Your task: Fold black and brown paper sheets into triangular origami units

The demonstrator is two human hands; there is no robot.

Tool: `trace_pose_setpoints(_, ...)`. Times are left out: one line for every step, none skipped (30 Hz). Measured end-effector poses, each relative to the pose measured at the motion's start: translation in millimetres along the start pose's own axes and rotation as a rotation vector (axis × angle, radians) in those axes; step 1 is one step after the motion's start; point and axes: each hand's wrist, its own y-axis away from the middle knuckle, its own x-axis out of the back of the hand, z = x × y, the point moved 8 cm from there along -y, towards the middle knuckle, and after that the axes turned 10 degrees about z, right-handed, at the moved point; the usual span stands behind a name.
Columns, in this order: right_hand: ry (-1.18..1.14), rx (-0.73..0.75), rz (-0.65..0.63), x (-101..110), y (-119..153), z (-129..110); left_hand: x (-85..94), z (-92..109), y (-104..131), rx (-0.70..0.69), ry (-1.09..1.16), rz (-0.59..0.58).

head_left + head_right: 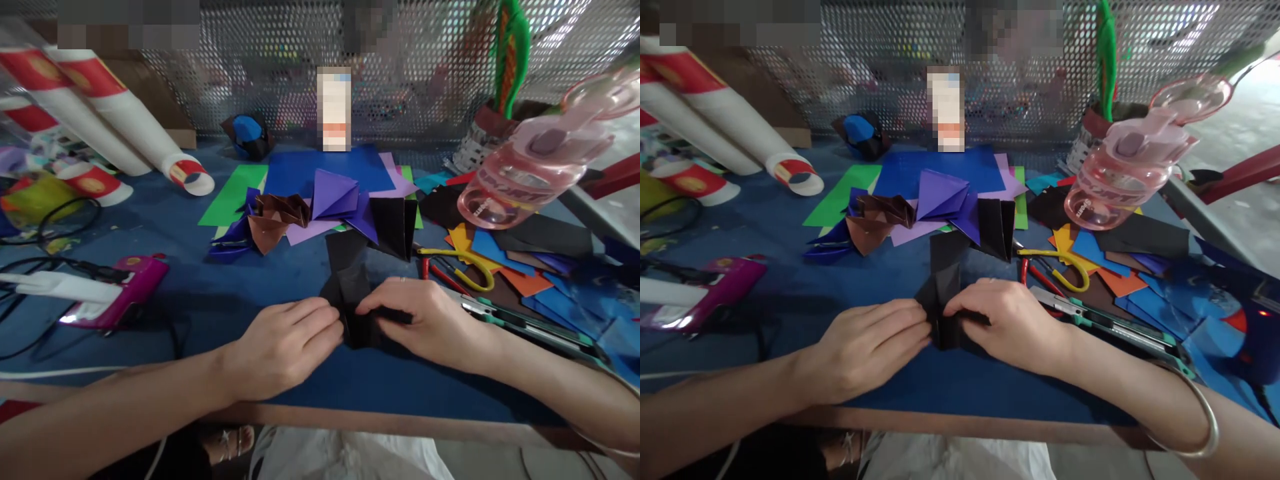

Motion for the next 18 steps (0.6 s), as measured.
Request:
trace_pose_setpoints(0.089,0.127,0.017,1.9,0.7,-7.4,-2.0,-1.1,1.1,-0.001,-0.016,-0.018)
trace_pose_setpoints(0.192,0.236,0.017,1.9,2.3,-13.8,-3.6,-2.1,2.3,-0.001,-0.021,-0.031)
trace_pose_setpoints(0.286,0.314,0.015,1.3,3.9,-18.4,-4.3,-2.8,3.3,-0.002,-0.027,-0.032)
trace_pose_setpoints(0.358,0.359,0.002,0.4,4.9,-21.2,-5.2,-3.1,4.3,-0.007,-0.031,-0.036)
trace_pose_setpoints(0.390,0.379,-0.013,-0.1,5.4,-23.3,-4.9,-3.0,5.2,-0.010,-0.021,-0.028)
trace_pose_setpoints(0.385,0.377,-0.040,-0.7,5.4,-24.3,-4.3,-2.4,5.9,-0.013,-0.005,-0.018)
trace_pose_setpoints(0.347,0.353,-0.084,-1.9,5.2,-24.0,-3.6,-1.7,6.6,-0.014,0.020,-0.011)
trace_pose_setpoints(0.285,0.317,-0.135,-3.1,5.1,-23.0,-2.8,-0.5,7.3,-0.018,0.051,-0.008)
trace_pose_setpoints(0.214,0.272,-0.194,-4.6,5.4,-21.0,-2.0,1.3,8.0,-0.025,0.081,-0.009)
trace_pose_setpoints(0.144,0.225,-0.252,-6.1,5.9,-18.6,-1.7,3.4,8.8,-0.036,0.106,-0.020)
trace_pose_setpoints(0.088,0.183,-0.302,-7.2,6.6,-16.1,-1.5,5.6,9.6,-0.049,0.128,-0.034)
trace_pose_setpoints(0.050,0.149,-0.342,-7.7,7.2,-13.5,-1.4,8.0,10.3,-0.065,0.147,-0.050)
trace_pose_setpoints(0.030,0.125,-0.369,-7.9,7.6,-11.0,-1.2,10.1,10.9,-0.079,0.163,-0.062)
trace_pose_setpoints(0.018,0.114,-0.384,-7.7,7.8,-9.4,-1.1,11.4,11.3,-0.085,0.177,-0.072)
trace_pose_setpoints(0.010,0.117,-0.392,-7.5,7.8,-8.9,-1.1,12.0,11.4,-0.085,0.191,-0.080)
trace_pose_setpoints(0.003,0.129,-0.395,-7.4,7.7,-9.3,-1.1,12.1,11.3,-0.082,0.203,-0.085)
trace_pose_setpoints(-0.006,0.147,-0.395,-7.4,7.7,-10.5,-0.8,11.9,10.9,-0.078,0.212,-0.082)
trace_pose_setpoints(-0.016,0.166,-0.393,-7.5,7.7,-12.1,-0.4,11.5,10.3,-0.075,0.218,-0.078)
